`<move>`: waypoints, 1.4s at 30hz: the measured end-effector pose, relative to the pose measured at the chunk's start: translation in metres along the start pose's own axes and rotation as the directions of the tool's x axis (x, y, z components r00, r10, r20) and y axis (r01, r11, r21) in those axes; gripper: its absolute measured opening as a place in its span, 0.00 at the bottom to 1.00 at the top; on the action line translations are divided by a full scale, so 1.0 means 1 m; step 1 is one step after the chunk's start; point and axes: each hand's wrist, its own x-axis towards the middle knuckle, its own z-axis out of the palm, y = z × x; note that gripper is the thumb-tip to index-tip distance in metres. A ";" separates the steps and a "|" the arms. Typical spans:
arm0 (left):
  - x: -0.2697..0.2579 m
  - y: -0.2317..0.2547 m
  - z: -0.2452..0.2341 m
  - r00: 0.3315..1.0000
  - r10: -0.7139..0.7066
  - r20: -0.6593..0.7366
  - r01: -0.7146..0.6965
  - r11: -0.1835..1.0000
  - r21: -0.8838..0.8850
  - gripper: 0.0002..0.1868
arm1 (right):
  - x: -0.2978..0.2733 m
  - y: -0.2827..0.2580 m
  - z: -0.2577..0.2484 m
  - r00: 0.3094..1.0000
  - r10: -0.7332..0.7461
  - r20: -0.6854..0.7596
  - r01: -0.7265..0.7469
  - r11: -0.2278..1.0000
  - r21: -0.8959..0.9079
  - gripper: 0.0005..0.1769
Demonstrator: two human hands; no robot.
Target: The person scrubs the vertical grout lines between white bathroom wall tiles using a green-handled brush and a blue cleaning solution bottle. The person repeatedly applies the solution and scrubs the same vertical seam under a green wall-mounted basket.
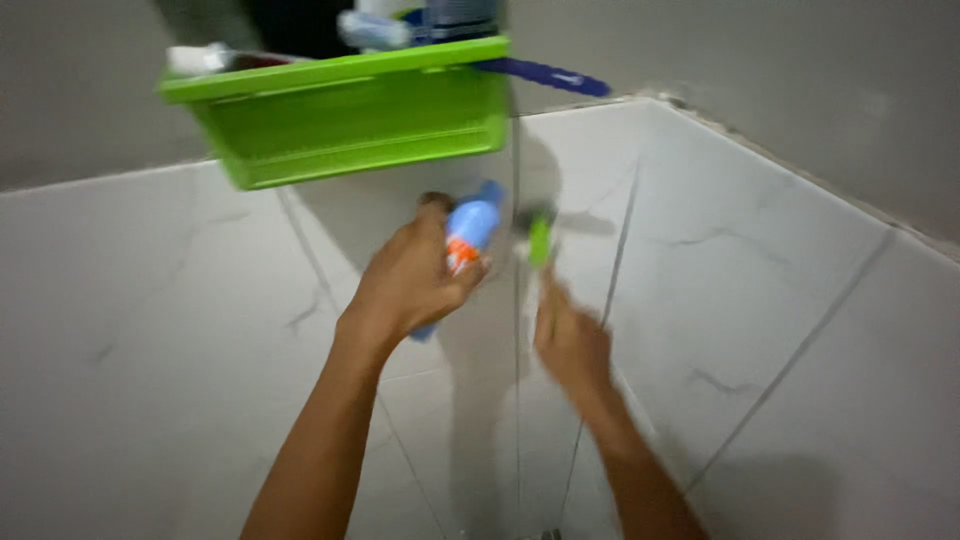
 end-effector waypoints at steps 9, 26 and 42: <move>0.016 -0.013 -0.014 0.973 0.207 -0.103 -0.011 0.488 0.873 0.15 | -0.018 -0.036 0.004 0.996 0.018 -0.093 -0.006 0.991 0.132 0.26; -0.014 -0.045 -0.085 0.971 -0.232 -0.057 0.111 0.230 0.967 0.16 | -0.050 -0.082 0.060 0.981 0.035 0.189 -0.031 0.999 -0.024 0.30; -0.054 -0.167 -0.070 0.959 0.181 -0.218 0.062 0.617 0.785 0.50 | -0.094 -0.114 0.149 0.989 -0.126 0.077 0.132 0.988 -0.077 0.28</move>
